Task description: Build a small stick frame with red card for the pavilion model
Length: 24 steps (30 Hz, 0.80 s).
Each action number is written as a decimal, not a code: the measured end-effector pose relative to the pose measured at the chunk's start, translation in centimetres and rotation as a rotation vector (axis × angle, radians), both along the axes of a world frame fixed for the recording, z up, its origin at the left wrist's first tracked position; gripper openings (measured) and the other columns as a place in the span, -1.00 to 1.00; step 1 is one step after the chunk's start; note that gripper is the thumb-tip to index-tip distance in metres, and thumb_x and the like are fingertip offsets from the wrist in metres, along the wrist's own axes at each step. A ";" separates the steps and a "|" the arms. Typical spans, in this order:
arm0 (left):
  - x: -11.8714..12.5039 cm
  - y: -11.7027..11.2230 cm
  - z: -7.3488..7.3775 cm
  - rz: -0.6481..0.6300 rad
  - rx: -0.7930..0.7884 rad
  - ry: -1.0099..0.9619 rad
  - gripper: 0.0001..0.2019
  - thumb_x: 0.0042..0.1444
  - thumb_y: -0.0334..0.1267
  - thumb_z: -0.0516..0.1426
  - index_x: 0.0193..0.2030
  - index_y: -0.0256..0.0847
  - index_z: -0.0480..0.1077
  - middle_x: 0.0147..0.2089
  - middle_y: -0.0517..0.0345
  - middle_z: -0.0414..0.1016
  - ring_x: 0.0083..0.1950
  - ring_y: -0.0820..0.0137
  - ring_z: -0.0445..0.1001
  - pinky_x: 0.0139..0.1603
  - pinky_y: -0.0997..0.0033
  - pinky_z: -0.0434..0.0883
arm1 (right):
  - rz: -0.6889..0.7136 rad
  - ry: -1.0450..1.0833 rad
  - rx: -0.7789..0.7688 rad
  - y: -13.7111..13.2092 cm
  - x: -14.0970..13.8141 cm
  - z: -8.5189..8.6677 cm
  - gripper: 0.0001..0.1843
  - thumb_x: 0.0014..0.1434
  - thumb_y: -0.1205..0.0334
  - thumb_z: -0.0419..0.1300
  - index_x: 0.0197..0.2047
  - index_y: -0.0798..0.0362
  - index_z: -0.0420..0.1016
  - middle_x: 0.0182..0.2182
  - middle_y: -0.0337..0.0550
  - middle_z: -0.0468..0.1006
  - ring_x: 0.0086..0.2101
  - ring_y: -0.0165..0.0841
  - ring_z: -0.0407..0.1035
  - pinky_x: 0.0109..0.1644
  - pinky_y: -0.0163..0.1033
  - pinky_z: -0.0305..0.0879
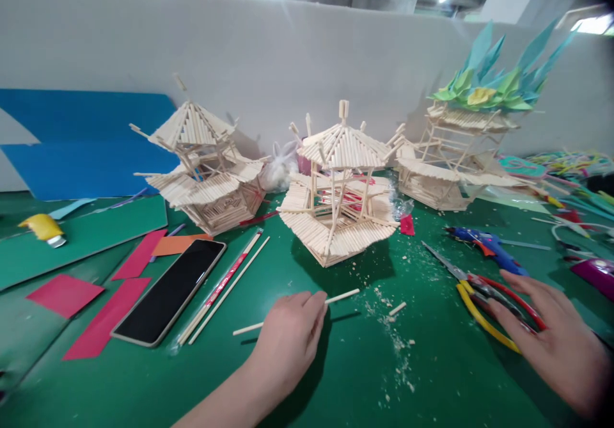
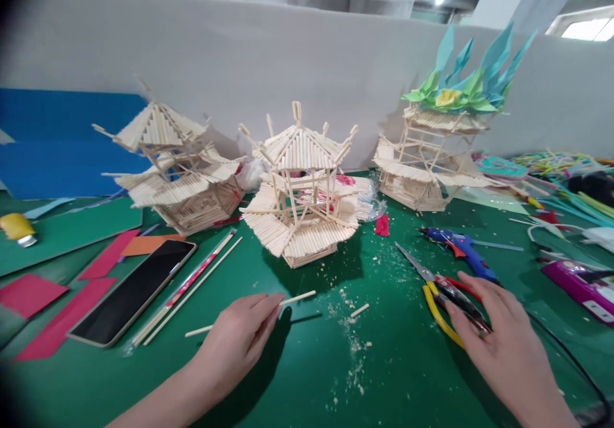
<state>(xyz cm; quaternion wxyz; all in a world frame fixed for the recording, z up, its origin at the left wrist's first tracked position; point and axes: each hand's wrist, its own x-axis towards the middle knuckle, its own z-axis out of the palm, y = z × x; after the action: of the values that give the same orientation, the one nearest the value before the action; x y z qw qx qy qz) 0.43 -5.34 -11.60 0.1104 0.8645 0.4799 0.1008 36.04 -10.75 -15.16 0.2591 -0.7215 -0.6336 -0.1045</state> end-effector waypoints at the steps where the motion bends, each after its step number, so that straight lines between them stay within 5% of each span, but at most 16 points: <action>1: 0.1 0.0 0.0 -0.002 0.000 0.003 -0.70 0.20 -0.32 -0.20 -0.40 -0.21 0.29 -0.51 0.14 0.33 -0.48 0.38 0.29 -0.46 0.44 0.19 | 0.038 0.048 0.032 0.0 -1.4 0.4 -0.64 0.07 0.03 0.06 -0.10 0.01 0.34 -0.17 -0.02 0.43 -0.18 -0.17 0.35 -0.13 -0.19 0.29; 5: 0.3 -0.2 -0.1 -0.014 0.008 0.009 -0.70 0.20 -0.31 -0.20 -0.43 -0.20 0.27 -0.50 0.15 0.33 -0.47 0.38 0.29 -0.45 0.43 0.19 | 0.230 0.227 -0.129 0.5 -7.7 2.0 -0.78 0.16 0.08 0.00 -0.27 -0.03 0.40 -0.44 -0.18 0.51 -0.46 -0.32 0.42 -0.39 -0.28 0.36; 9: 0.3 -0.2 -0.3 -0.023 0.015 0.019 -0.69 0.20 -0.28 -0.19 -0.39 -0.19 0.32 -0.47 0.13 0.33 -0.45 0.35 0.30 -0.43 0.39 0.22 | 0.514 0.196 -0.180 1.7 -13.1 2.7 -0.66 0.18 0.22 -0.02 0.05 -0.04 0.22 -0.06 -0.07 0.35 -0.06 -0.25 0.26 -0.05 -0.15 0.27; 12: 0.2 0.0 -0.3 -0.035 0.032 0.035 -0.70 0.19 -0.27 -0.19 -0.34 -0.17 0.35 -0.46 0.11 0.34 -0.44 0.32 0.31 -0.43 0.35 0.23 | 0.645 0.153 -0.184 2.5 -15.2 2.7 -0.60 0.17 0.26 0.00 0.10 -0.05 0.17 0.04 -0.05 0.21 0.04 -0.22 0.11 0.05 -0.07 0.16; 20: 1.0 2.2 0.1 -0.066 0.153 0.017 -0.72 0.18 -0.34 -0.15 -0.34 -0.23 0.37 -0.39 0.07 0.38 -0.35 0.31 0.32 -0.35 0.31 0.27 | 0.288 0.485 -0.062 6.8 -11.9 2.0 -0.69 0.11 0.20 0.04 -0.06 0.04 0.30 -0.16 -0.04 0.36 -0.19 -0.22 0.28 -0.16 -0.09 0.26; 24: 2.0 3.7 -0.7 -0.104 0.219 -0.027 -0.78 0.14 -0.38 -0.09 -0.37 -0.24 0.36 -0.26 0.04 0.41 -0.22 0.30 0.33 -0.23 0.28 0.28 | 0.315 0.574 -0.107 10.3 -11.8 0.8 -0.73 0.06 0.24 0.03 -0.14 0.09 0.32 -0.21 -0.03 0.40 -0.30 -0.25 0.34 -0.24 -0.12 0.29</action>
<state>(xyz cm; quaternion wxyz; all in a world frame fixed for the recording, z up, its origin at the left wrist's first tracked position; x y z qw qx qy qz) 2.41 -1.67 -12.34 0.0270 0.8937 0.4188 0.1585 24.20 -0.49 -14.34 0.4016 -0.6271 -0.6433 0.1779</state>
